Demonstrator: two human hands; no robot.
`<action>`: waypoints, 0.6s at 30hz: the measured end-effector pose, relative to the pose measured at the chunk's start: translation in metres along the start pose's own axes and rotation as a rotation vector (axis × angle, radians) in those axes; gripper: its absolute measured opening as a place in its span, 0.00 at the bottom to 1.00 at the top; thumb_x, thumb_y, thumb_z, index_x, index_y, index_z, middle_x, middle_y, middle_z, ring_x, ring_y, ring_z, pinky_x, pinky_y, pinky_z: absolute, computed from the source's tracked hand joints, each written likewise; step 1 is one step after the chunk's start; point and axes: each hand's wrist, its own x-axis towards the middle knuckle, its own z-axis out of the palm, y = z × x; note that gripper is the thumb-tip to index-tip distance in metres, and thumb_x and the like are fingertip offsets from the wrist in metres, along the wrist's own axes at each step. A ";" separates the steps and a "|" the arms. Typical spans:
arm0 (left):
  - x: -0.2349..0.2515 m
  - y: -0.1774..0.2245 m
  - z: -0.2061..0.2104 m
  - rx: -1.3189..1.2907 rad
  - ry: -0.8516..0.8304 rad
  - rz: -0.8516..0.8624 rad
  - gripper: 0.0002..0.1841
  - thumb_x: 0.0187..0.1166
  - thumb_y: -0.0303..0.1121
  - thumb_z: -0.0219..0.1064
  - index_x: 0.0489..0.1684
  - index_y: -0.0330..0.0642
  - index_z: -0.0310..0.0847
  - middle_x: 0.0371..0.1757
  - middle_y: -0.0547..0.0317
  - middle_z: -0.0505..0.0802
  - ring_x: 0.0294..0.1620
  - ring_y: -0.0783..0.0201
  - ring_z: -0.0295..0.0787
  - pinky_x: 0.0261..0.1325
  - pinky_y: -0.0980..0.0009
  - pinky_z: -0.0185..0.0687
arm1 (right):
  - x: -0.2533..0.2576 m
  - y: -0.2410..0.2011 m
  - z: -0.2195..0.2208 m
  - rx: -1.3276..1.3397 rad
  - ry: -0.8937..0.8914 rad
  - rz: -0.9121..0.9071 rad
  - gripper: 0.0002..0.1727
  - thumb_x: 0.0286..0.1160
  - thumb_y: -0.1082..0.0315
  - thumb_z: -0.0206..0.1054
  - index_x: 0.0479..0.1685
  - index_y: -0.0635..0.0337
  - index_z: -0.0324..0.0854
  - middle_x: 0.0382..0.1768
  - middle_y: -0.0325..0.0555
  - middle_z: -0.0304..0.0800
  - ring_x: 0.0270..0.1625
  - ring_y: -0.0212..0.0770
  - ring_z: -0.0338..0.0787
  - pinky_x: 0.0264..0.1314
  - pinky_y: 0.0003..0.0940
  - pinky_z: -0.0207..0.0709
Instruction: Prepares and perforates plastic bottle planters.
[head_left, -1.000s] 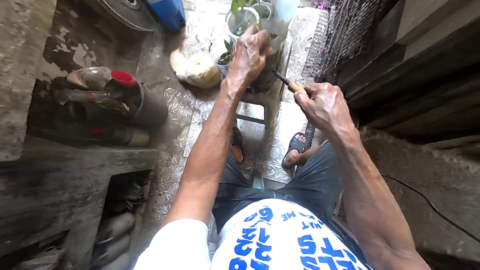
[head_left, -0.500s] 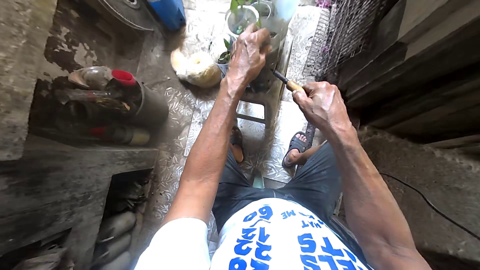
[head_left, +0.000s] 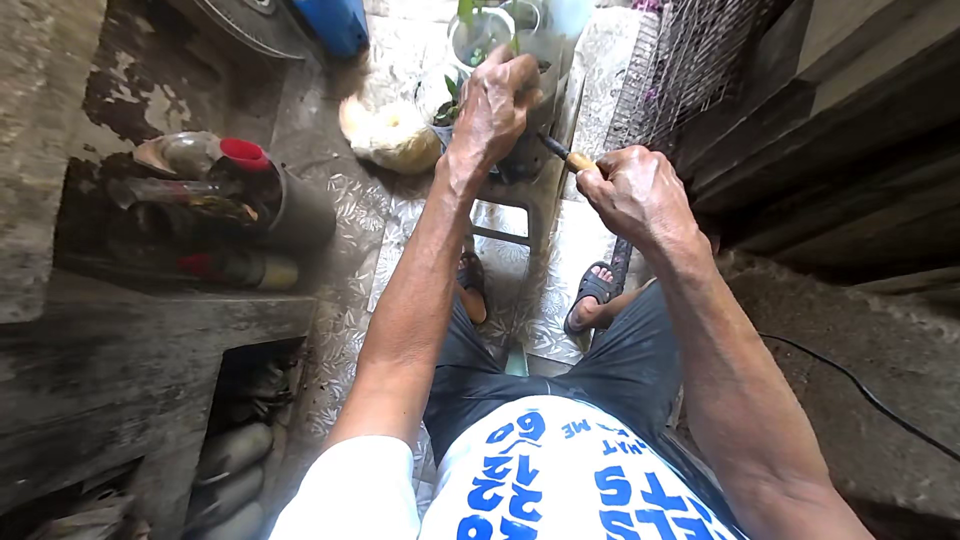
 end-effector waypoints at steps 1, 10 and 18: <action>0.000 0.000 0.000 -0.001 -0.001 -0.004 0.12 0.82 0.38 0.65 0.49 0.42 0.89 0.55 0.47 0.90 0.56 0.54 0.89 0.65 0.57 0.82 | 0.001 -0.001 0.001 0.006 -0.006 0.007 0.25 0.84 0.47 0.53 0.26 0.57 0.79 0.32 0.55 0.86 0.42 0.57 0.89 0.37 0.61 0.73; 0.000 0.002 -0.005 0.062 0.004 -0.009 0.13 0.82 0.39 0.65 0.49 0.40 0.90 0.50 0.47 0.92 0.54 0.53 0.90 0.65 0.58 0.81 | -0.017 0.012 -0.005 0.049 0.042 -0.025 0.25 0.85 0.47 0.53 0.27 0.56 0.80 0.29 0.52 0.84 0.38 0.56 0.88 0.36 0.60 0.72; 0.008 -0.007 -0.037 0.184 -0.227 0.033 0.17 0.81 0.43 0.67 0.63 0.51 0.88 0.65 0.44 0.88 0.67 0.45 0.85 0.72 0.45 0.78 | -0.037 0.030 0.002 0.123 0.056 -0.027 0.25 0.86 0.46 0.54 0.29 0.55 0.82 0.25 0.51 0.82 0.31 0.54 0.86 0.31 0.58 0.71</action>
